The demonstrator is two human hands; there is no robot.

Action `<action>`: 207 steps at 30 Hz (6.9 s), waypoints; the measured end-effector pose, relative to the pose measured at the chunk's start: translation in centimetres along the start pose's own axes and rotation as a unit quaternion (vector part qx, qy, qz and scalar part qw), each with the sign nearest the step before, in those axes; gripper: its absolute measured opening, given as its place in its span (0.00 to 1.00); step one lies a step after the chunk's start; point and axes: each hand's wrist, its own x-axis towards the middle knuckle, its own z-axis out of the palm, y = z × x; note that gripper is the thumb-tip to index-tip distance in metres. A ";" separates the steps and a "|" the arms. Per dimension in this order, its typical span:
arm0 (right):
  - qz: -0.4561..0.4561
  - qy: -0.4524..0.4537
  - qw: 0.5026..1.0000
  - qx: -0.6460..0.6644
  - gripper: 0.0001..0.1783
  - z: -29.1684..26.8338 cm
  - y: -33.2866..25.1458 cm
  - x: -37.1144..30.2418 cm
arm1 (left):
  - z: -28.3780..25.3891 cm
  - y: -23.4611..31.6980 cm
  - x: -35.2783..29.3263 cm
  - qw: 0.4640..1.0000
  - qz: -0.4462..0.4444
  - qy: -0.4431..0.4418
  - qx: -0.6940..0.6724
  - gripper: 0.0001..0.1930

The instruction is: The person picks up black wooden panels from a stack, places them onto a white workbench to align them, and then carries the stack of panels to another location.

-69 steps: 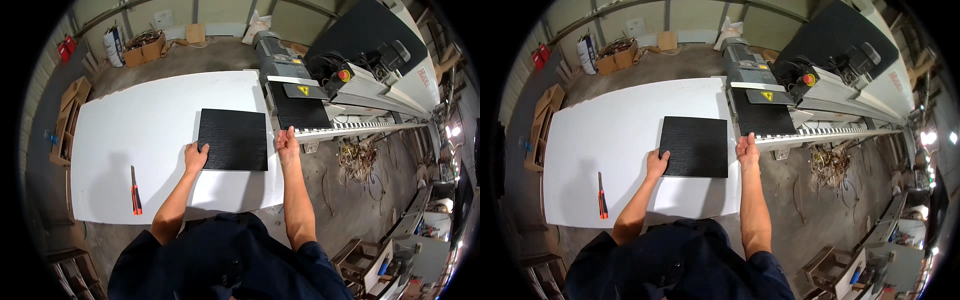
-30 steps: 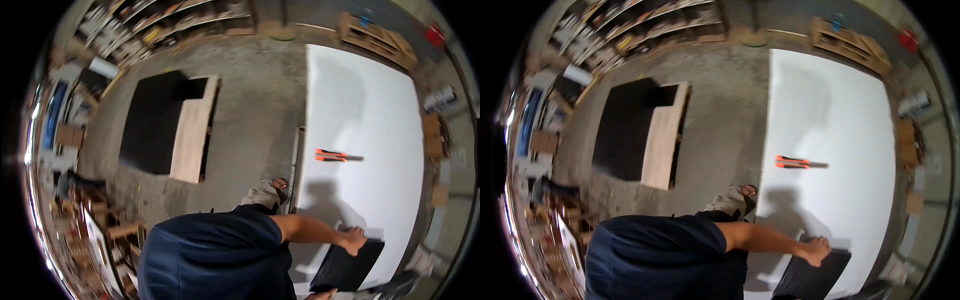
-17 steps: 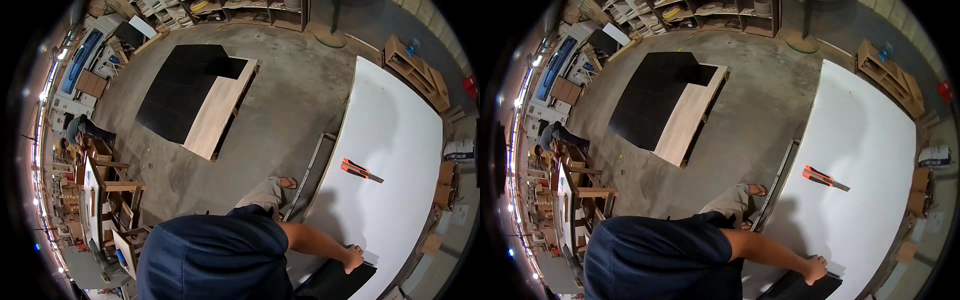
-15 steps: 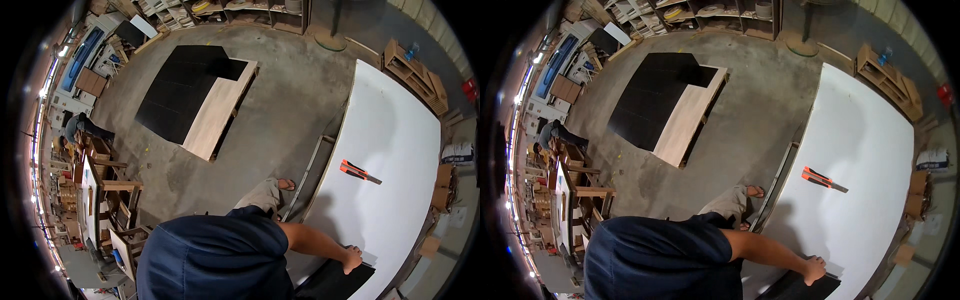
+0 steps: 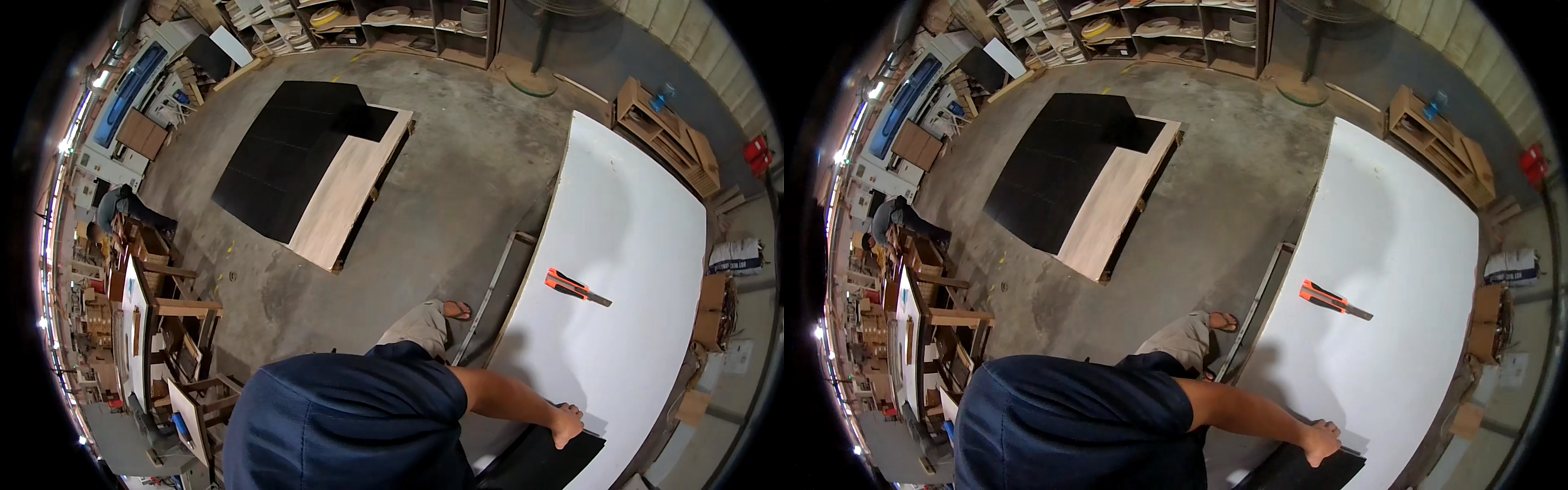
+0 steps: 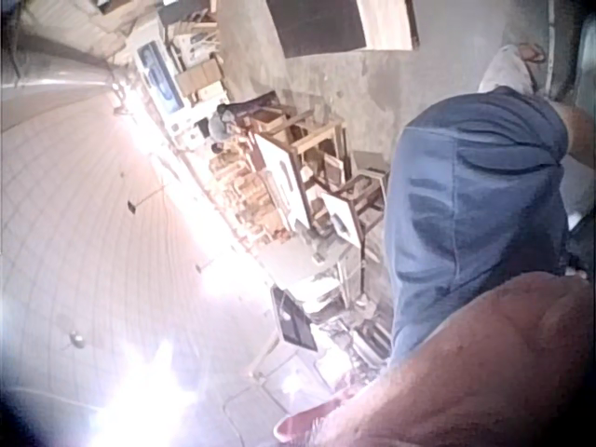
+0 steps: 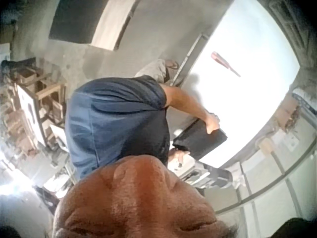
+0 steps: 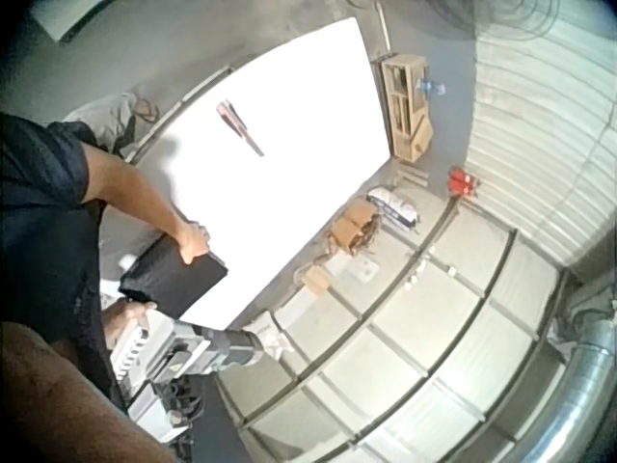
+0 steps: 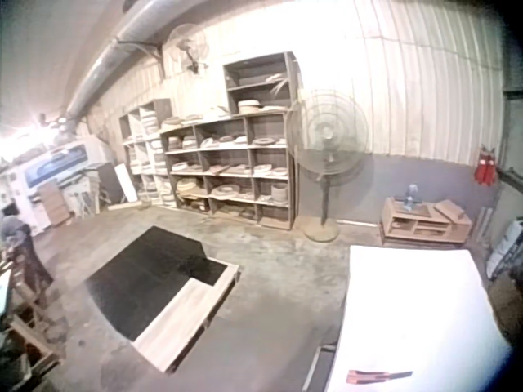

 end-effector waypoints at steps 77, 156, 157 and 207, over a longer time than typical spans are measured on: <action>-0.179 0.262 0.838 0.445 0.12 -2.3 -4.2 -9.1 | -2.8 1.2 -0.8 0.974 0.007 -0.165 -0.153 0.41; -0.287 0.475 0.828 0.082 0.31 7.9 2.5 -19.1 | -13.3 1.1 -5.3 0.877 0.315 -0.362 -0.006 0.39; -0.334 0.486 0.798 0.126 0.37 8.5 1.6 -19.1 | -13.1 0.6 -5.4 0.857 0.422 -0.291 -0.056 0.44; -0.432 0.716 0.548 -0.004 0.49 12.8 6.7 -16.7 | -8.4 -6.4 -1.3 0.848 0.387 -0.249 -0.264 0.38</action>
